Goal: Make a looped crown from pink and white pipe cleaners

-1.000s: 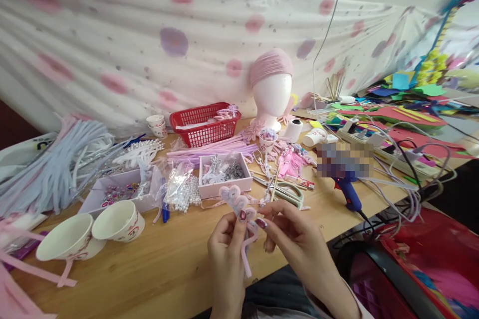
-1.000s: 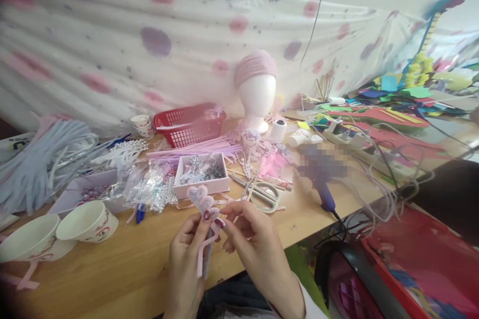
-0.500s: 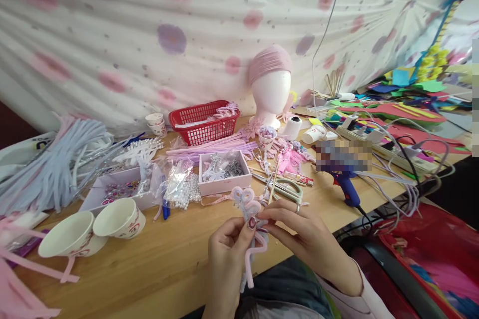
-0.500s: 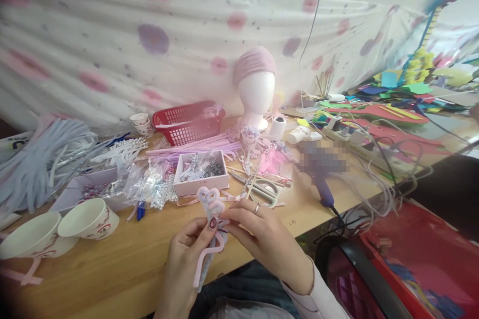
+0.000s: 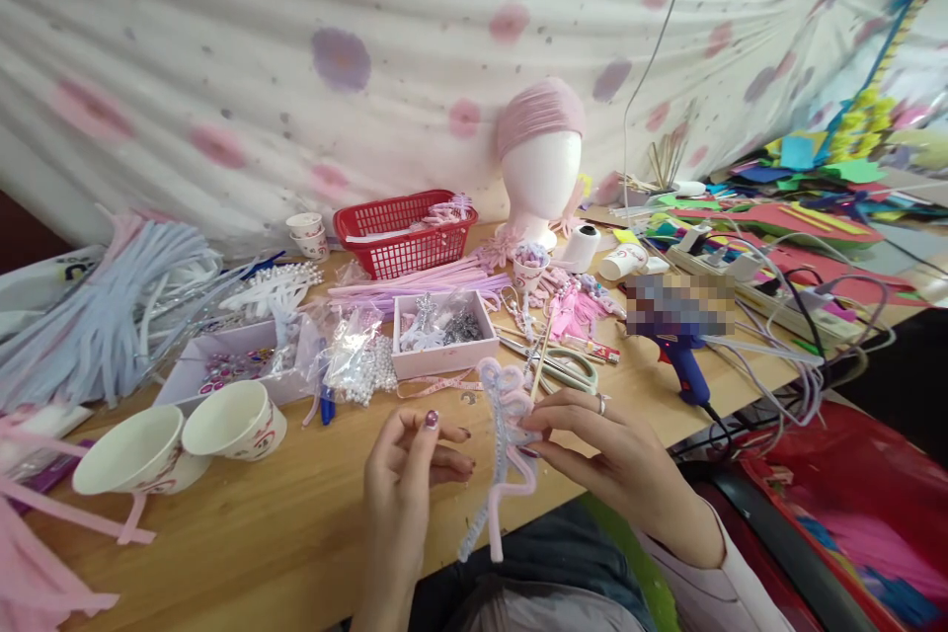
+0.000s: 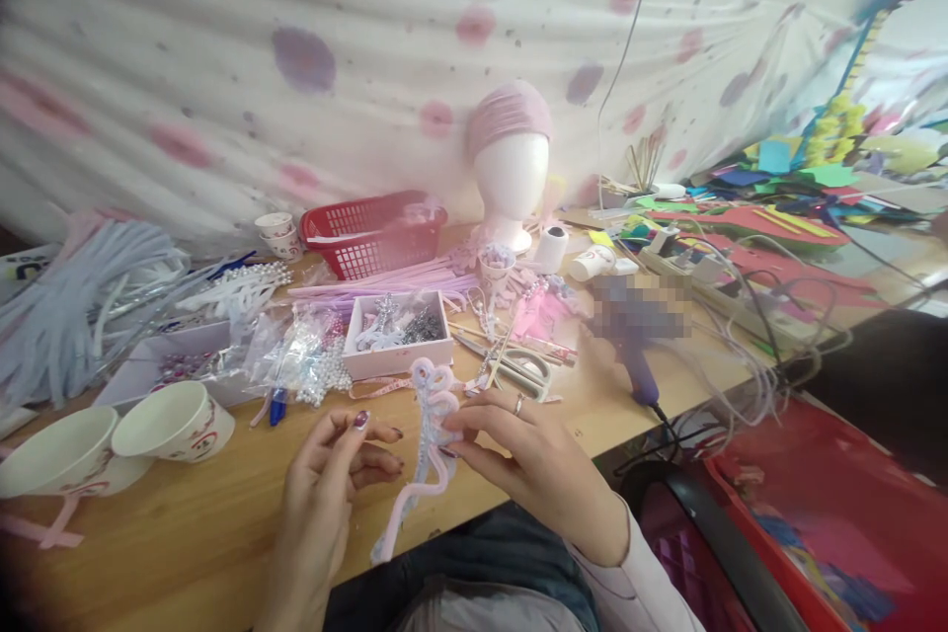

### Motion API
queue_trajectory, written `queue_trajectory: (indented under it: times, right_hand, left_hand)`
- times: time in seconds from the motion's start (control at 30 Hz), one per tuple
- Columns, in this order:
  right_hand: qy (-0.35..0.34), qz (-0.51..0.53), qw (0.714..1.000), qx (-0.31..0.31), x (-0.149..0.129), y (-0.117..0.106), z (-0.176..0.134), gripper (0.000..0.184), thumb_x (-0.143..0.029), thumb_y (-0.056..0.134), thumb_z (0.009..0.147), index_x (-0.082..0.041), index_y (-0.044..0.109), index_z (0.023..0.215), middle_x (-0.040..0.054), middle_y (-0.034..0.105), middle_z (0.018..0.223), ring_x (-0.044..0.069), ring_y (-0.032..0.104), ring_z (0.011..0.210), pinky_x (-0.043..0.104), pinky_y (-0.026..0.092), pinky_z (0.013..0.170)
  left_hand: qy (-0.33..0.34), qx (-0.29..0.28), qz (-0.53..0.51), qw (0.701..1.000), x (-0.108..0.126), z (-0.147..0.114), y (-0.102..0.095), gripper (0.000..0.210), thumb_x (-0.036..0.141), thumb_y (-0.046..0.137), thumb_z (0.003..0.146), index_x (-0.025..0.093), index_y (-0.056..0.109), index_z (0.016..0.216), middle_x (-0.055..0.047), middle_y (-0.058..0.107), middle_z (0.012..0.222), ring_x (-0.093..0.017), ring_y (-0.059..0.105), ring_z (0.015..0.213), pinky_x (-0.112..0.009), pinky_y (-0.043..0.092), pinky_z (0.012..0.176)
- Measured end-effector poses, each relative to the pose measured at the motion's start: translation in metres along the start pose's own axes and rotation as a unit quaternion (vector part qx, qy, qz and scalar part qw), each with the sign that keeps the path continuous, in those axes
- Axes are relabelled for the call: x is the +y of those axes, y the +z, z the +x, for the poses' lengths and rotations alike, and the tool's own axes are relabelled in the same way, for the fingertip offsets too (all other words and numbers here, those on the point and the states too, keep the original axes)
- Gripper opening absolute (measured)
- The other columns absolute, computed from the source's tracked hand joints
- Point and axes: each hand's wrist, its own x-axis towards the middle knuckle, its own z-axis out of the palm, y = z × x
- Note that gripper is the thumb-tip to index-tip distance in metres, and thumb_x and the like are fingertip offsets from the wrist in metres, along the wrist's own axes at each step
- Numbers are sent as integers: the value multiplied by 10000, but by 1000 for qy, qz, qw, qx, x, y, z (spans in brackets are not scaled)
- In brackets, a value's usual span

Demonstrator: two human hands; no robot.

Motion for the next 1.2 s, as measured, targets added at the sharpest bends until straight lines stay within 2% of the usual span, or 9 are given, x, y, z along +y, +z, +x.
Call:
queue_trajectory:
  times: [0.13,0.3,0.37,0.43,0.53,0.6,0.7,1.07,1.2]
  right_hand:
    - [10,6,1000,1,0,1,1,119,-282,639,969,-255,723,1048,55,775,893,186,750,810,263,596,706]
    - [0,1,1000,12,-1,2,3,119,-269,649,963,-261,718,1059,48,775,903,183,750,813,263,597,729]
    - [-7,3,1000,17,-1,2,3,119,-260,657,958,-257,712,1063,46,776,910,180,750,822,259,598,746]
    - [-17,5,1000,18,-1,2,3,121,-239,663,954,-252,704,1067,44,775,909,176,750,823,250,597,743]
    - [-15,3,1000,15,0,3,1,133,-229,671,947,-256,702,1074,43,774,915,179,751,837,252,600,746]
    - [-11,4,1000,9,0,4,1,142,-229,668,949,-263,703,1082,45,774,926,181,751,851,253,603,757]
    - [-19,12,1000,7,0,5,3,162,-213,669,946,-266,703,1096,42,773,925,176,749,845,250,602,766]
    - [-47,-17,999,9,3,6,5,133,-283,621,986,-206,666,1084,66,753,938,162,741,864,239,596,767]
    - [-56,-48,997,11,7,8,3,128,-274,611,992,-184,658,1070,74,748,945,157,738,892,227,589,806]
  left_hand:
    - [33,-6,-4,999,-2,8,-12,349,436,729,796,194,568,602,22,623,531,-143,627,510,-227,525,519]
    - [76,-25,36,996,-9,9,-17,541,540,694,841,222,454,474,-90,753,707,-252,721,768,-317,565,703]
    - [83,-43,48,994,-10,10,-16,530,562,716,820,206,544,467,-115,788,804,-277,732,864,-337,571,776]
    - [85,-43,53,994,-9,10,-15,348,522,791,765,190,751,669,-107,807,944,-271,729,949,-331,569,839]
    - [57,-63,62,994,-5,8,-11,343,476,823,745,206,830,958,-89,808,971,-205,719,838,-278,573,791]
    - [9,-122,56,991,-2,3,-7,346,500,788,775,183,847,899,-88,801,834,-172,686,691,-254,571,698]
    - [-59,-184,14,981,2,-5,0,288,424,855,713,179,858,866,-89,802,787,-194,714,722,-250,576,692]
    - [-102,-235,-35,966,-6,-1,0,220,340,874,707,175,857,852,-74,812,773,-181,733,751,-210,564,706]
    - [-114,-226,-35,967,-9,-1,0,189,318,878,708,181,859,837,-68,812,753,-169,731,737,-189,557,677]
